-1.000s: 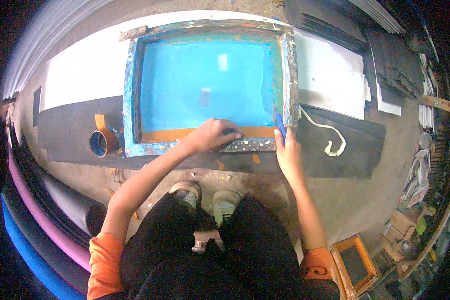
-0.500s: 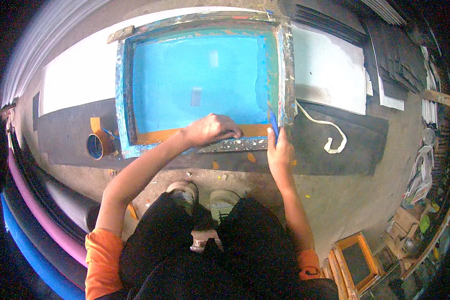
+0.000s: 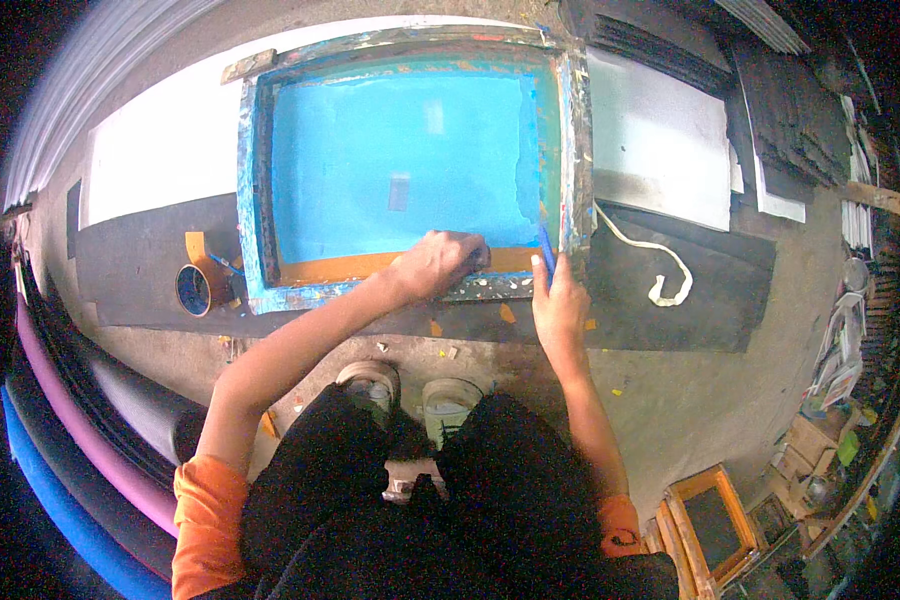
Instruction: The person sits on the floor and applies orange masking tape to the edges of a rectangular frame with a blue surface. They smooth the tape along the sides and corners, then use a blue utility knife to trim excess tape. The person repeats this process on multiple sides of the frame.
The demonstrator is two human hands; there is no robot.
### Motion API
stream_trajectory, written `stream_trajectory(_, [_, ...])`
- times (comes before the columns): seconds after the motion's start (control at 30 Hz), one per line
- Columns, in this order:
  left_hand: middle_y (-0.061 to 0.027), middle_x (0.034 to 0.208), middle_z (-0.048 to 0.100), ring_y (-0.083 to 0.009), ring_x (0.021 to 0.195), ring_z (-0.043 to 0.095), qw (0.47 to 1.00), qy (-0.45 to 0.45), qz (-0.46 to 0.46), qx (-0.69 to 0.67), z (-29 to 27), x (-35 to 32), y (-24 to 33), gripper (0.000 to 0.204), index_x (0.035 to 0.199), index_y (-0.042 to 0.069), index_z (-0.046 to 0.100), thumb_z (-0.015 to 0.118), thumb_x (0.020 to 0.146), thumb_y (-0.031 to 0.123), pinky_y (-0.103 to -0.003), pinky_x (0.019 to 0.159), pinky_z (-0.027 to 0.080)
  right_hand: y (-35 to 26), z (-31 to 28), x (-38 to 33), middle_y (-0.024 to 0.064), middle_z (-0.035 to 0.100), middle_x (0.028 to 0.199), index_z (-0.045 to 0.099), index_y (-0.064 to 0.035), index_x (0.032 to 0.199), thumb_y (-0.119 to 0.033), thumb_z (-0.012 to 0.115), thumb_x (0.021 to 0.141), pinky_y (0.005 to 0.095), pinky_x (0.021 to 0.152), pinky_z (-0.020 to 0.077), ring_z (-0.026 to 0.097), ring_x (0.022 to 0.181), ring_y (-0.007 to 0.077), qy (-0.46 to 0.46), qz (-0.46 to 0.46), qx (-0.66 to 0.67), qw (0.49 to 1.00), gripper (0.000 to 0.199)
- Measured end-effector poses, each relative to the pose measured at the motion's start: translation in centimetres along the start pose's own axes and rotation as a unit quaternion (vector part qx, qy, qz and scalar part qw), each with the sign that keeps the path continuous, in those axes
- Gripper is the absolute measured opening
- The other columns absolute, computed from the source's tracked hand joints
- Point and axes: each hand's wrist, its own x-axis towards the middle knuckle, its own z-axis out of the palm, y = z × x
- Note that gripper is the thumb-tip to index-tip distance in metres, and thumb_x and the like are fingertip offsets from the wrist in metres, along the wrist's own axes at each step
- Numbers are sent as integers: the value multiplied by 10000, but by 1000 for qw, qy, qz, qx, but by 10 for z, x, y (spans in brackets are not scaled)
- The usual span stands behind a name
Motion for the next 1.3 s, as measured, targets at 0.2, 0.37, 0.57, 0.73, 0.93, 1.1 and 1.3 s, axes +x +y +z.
stream_trajectory(0.2, [-108, 838, 652, -291, 819, 617, 987, -54, -10, -151, -15, 0, -12, 195, 916, 60, 623, 572, 826, 225, -373, 721, 476, 13, -3, 1, 235, 563, 627, 532, 12, 969, -330, 484, 895, 463, 528, 422, 573, 619, 410, -25, -21, 48, 998, 354])
stream_trajectory(0.37, [-76, 799, 662, -202, 744, 624, 981, -72, -73, -166, -12, 0, -7, 179, 857, 64, 665, 656, 762, 216, -330, 699, 472, 5, -6, 0, 245, 561, 641, 527, 15, 946, -317, 474, 903, 469, 525, 414, 568, 627, 419, -34, -17, 59, 998, 339])
stream_trajectory(0.57, [-58, 779, 669, -148, 721, 622, 971, -93, -114, -189, -12, 8, -15, 151, 840, 76, 683, 665, 740, 188, -308, 681, 479, 4, -9, -1, 260, 557, 714, 527, -2, 1013, -277, 478, 907, 456, 566, 413, 556, 699, 429, -51, -4, 72, 996, 299])
stream_trajectory(0.73, [-62, 781, 670, -153, 723, 625, 975, -111, -90, -168, -13, 12, -20, 146, 831, 78, 682, 656, 741, 190, -302, 678, 489, 5, -10, -1, 265, 548, 706, 527, 10, 1003, -274, 490, 903, 444, 559, 413, 556, 684, 422, -59, -11, 60, 996, 303])
stream_trajectory(0.93, [-116, 865, 640, -249, 819, 612, 977, -97, -163, -99, -2, 8, -5, 175, 870, 67, 642, 576, 796, 211, -341, 725, 477, 13, -13, 1, 253, 550, 667, 528, 38, 962, -290, 519, 884, 458, 525, 402, 566, 637, 414, -65, -69, 79, 992, 337])
stream_trajectory(1.1, [-157, 893, 598, -315, 870, 581, 992, -71, -101, 39, 7, 4, 4, 176, 876, 51, 586, 508, 835, 202, -405, 745, 456, 24, -23, 7, 250, 550, 686, 522, 33, 977, -285, 503, 894, 451, 559, 406, 571, 682, 412, -171, -32, 125, 977, 330])
stream_trajectory(1.3, [-138, 848, 626, -310, 804, 601, 995, -58, -71, -29, -9, 6, 8, 158, 857, 40, 585, 506, 828, 173, -403, 715, 471, 18, -54, 3, 252, 521, 994, 453, 33, 1050, -212, 452, 911, 452, 765, 391, 511, 899, 414, -126, -35, 96, 987, 281])
